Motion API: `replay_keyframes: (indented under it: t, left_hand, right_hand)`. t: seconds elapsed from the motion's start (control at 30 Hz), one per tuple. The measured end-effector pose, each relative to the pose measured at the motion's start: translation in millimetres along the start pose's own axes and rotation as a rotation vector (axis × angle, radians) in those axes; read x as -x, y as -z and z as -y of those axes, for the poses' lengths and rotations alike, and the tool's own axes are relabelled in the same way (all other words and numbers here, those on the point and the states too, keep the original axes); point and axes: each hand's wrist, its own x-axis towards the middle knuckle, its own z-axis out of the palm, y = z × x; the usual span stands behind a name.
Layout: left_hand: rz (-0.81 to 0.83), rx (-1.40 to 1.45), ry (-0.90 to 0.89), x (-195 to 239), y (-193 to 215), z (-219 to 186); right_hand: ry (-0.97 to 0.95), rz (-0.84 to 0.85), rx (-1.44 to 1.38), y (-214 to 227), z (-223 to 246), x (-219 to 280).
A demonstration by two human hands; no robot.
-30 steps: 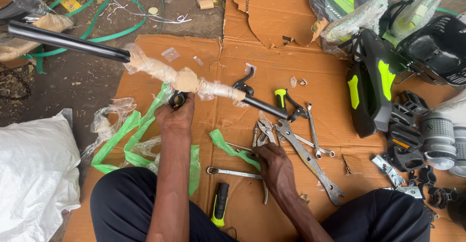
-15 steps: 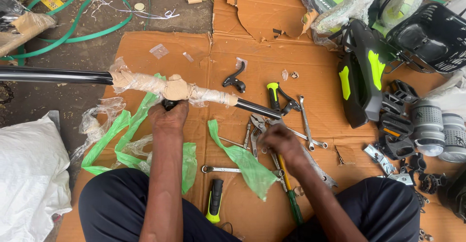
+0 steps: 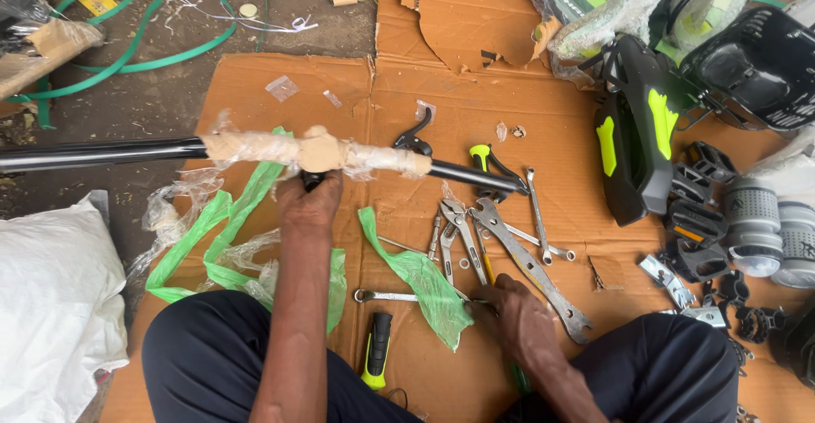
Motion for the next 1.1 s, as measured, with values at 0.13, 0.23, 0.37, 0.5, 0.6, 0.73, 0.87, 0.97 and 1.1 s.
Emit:
replay_keyframes:
  t: [0.13,0.23,0.37,0.5,0.6,0.73,0.87,0.97,1.1]
  left_hand:
    - [0.016,-0.084,-0.001,-30,30,-2]
    - [0.058,-0.189,-0.064,-42,51,-5]
    - [0.198,-0.342,-0.032,-47,57,12]
    - [0.148,-0.245,-0.042,-42,59,50]
    - [0.151,-0.212,-0.010,-37,68,76]
    - [-0.001,-0.280,-0.069,-35,85,92]
    - [0.089,-0.223,-0.008,-32,84,99]
    - [-0.024,-0.320,-0.055,-15,79,111]
    - [-0.065,-0.426,0.118,13,75,122]
  right_hand:
    - [0.019,-0.019,0.011,2,10,0]
    - [0.068,-0.188,-0.167,14,13,7]
    - [-0.305,-0.144,-0.505,41,29,11]
    - [-0.141,-0.393,-0.597,72,58,14]
    - [-0.005,-0.529,-0.517,94,80,10]
    - [0.000,-0.521,-0.305,114,98,-4]
    - [0.131,-0.470,-0.229,118,108,-17]
    - [0.150,-0.382,-0.260,114,117,-30]
    - [0.203,-0.211,-0.462,105,123,-43]
